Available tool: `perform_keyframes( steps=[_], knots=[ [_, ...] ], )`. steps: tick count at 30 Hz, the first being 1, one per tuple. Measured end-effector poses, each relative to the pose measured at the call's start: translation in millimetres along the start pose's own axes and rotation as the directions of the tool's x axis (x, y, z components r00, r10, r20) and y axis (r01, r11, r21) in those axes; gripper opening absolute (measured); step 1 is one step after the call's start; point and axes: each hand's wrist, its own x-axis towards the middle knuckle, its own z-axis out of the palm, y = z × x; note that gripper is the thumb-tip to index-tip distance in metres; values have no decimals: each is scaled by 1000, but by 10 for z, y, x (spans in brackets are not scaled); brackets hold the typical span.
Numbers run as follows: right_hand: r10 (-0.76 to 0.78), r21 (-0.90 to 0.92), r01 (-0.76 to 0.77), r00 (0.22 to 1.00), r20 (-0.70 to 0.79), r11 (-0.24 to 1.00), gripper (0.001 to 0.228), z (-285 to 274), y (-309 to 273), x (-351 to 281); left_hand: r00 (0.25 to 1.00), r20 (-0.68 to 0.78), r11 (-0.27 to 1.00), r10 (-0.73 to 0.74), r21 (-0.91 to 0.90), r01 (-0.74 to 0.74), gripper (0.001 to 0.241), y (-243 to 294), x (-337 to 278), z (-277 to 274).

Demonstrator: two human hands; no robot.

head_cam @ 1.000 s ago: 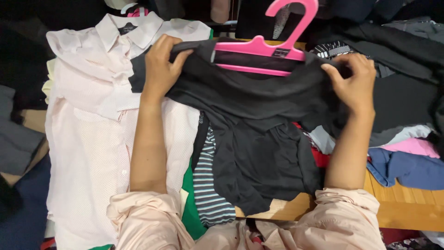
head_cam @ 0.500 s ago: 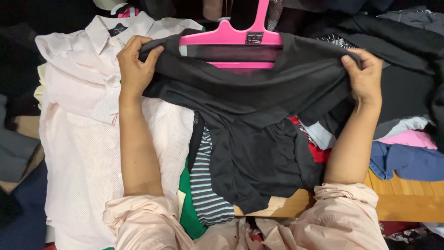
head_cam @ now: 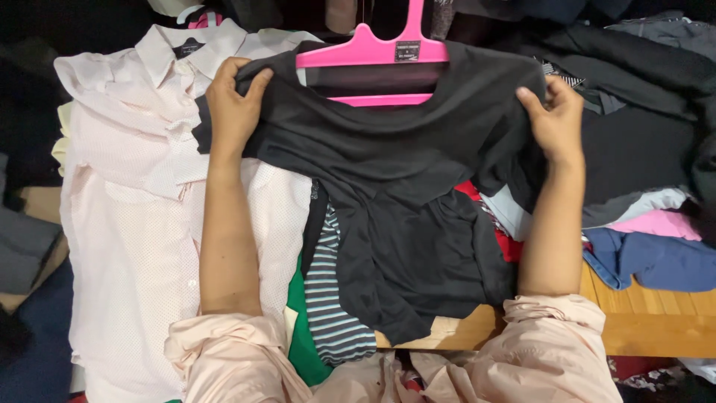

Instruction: The person picks up a black t-shirt from a pile of clothes on a wooden surface and places it onto a pink hanger. They adjust the shirt on the hanger to ensure it is properly positioned and smooth.

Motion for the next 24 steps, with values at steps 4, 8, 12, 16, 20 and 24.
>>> perform_keyframes(
  steps=[4, 8, 12, 16, 20, 24],
  knots=[
    [73, 234, -50, 993, -89, 971, 35, 292, 382, 72, 999, -50, 998, 14, 54, -11, 23, -519, 24, 302],
    [30, 113, -36, 998, 56, 993, 61, 497, 763, 51, 992, -58, 986, 110, 135, -102, 22, -851, 0, 508],
    [39, -245, 13, 978, 204, 970, 37, 465, 561, -17, 987, -50, 973, 151, 181, -140, 24, -564, -55, 444],
    [152, -399, -30, 949, 277, 916, 6, 349, 54, -90, 964, -20, 890, 266, 389, -237, 19, 3, -89, 246],
    [490, -564, -154, 705, 513, 812, 19, 438, -915, -335, 963, 269, 816, 33, 549, -181, 40, 524, -177, 175],
    [696, -847, 81, 532, 482, 525, 27, 717, -992, -455, 666, 497, 546, -556, 823, -158, 73, 522, -465, 331]
  ],
)
